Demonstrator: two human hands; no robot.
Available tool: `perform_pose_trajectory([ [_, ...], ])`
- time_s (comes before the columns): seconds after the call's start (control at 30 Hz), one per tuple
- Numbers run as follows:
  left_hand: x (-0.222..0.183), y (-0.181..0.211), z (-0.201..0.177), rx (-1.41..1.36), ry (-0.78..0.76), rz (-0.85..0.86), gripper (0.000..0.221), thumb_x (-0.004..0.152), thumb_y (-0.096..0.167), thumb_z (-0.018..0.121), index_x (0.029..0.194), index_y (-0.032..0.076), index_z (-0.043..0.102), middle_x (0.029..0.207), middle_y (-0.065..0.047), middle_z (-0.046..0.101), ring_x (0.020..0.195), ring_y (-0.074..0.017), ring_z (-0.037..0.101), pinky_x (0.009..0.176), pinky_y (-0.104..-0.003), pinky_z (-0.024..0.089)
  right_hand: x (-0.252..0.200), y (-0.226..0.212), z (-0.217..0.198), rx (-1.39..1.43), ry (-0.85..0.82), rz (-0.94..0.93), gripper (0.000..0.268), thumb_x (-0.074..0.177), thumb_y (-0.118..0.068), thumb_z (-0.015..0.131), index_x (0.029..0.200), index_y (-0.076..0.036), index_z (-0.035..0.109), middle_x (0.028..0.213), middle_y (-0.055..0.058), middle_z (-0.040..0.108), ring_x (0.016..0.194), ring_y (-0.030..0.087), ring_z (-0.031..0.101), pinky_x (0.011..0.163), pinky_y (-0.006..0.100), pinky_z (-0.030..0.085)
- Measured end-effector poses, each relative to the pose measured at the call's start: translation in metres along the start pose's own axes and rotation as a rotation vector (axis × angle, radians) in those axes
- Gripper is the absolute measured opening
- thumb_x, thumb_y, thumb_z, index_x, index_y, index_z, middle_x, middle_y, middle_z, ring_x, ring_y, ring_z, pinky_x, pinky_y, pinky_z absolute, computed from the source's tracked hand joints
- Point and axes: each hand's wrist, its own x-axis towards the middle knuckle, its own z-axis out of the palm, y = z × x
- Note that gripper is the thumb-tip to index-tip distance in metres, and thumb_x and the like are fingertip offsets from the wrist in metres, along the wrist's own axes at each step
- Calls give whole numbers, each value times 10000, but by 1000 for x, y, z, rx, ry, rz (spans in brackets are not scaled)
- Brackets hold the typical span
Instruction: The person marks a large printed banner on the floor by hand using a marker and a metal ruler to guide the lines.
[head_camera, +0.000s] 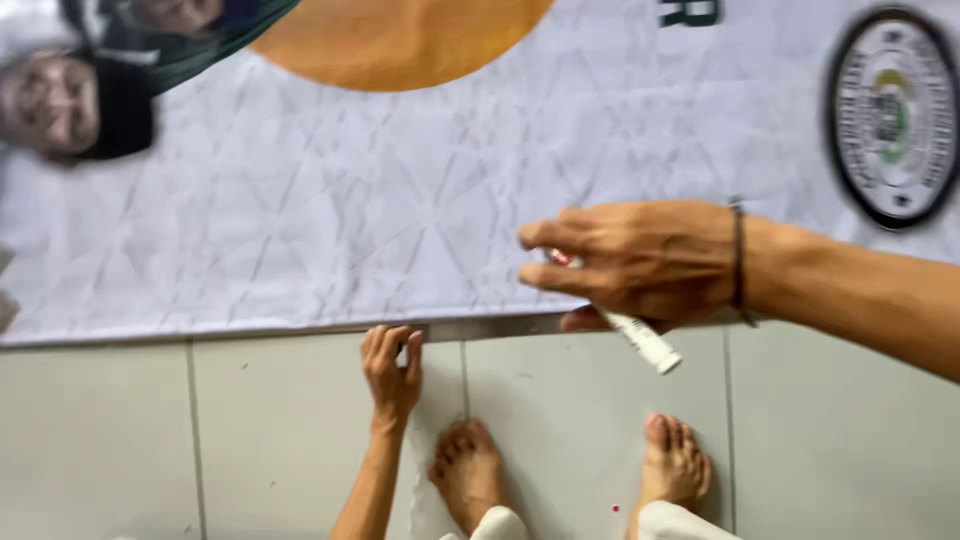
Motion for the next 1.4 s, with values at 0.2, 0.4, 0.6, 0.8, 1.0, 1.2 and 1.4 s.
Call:
perform_pose_trajectory([
  [0.2,13,-11,-20,-13,95,-136,131,921,193,756,1001,130,673,838,-12,596,757,-237,551,786,-359,426,85,19,67,299,275,145,223,1009,-238,609,1000,-24,548,1060,135,541,926,288,625,739,364,581],
  [0.4,21,-33,-40,37,-48,-71,332,816,299,852,1111,201,735,806,15,571,748,-214,558,783,-333,423,128,-15,222,668,912,542,131,792,-68,791,863,-75,681,1002,84,636,804,202,682,687,250,591],
  [0.6,28,-50,-48,-1,-136,9,477,756,387,879,1187,239,740,763,9,514,728,-200,524,772,-313,419,124,-39,275,762,1263,773,168,839,-32,778,794,6,620,952,166,630,713,214,656,618,307,593],
  [0.8,25,-52,-43,23,-145,0,441,778,433,864,1171,264,755,747,8,507,697,-189,512,736,-319,400,99,-30,297,806,1378,776,198,863,40,735,794,67,551,954,229,565,599,247,643,527,330,583],
  [1.0,26,-51,-44,30,-153,-13,442,785,428,864,1180,267,751,751,13,500,703,-184,513,742,-310,401,100,-27,302,768,1361,734,185,855,40,747,775,92,588,917,240,580,613,260,644,538,354,586],
  [1.2,29,-47,-46,35,-167,-11,450,776,413,873,1182,268,745,752,19,481,707,-188,510,742,-307,403,99,-24,301,740,1340,735,164,827,44,764,773,86,615,904,229,599,645,241,646,559,343,596],
  [1.4,35,-41,-49,28,-181,-14,426,792,413,864,1174,265,749,758,23,485,727,-193,521,746,-305,395,105,-24,284,719,1325,754,159,823,7,773,766,56,633,879,207,614,646,228,652,551,327,586],
])
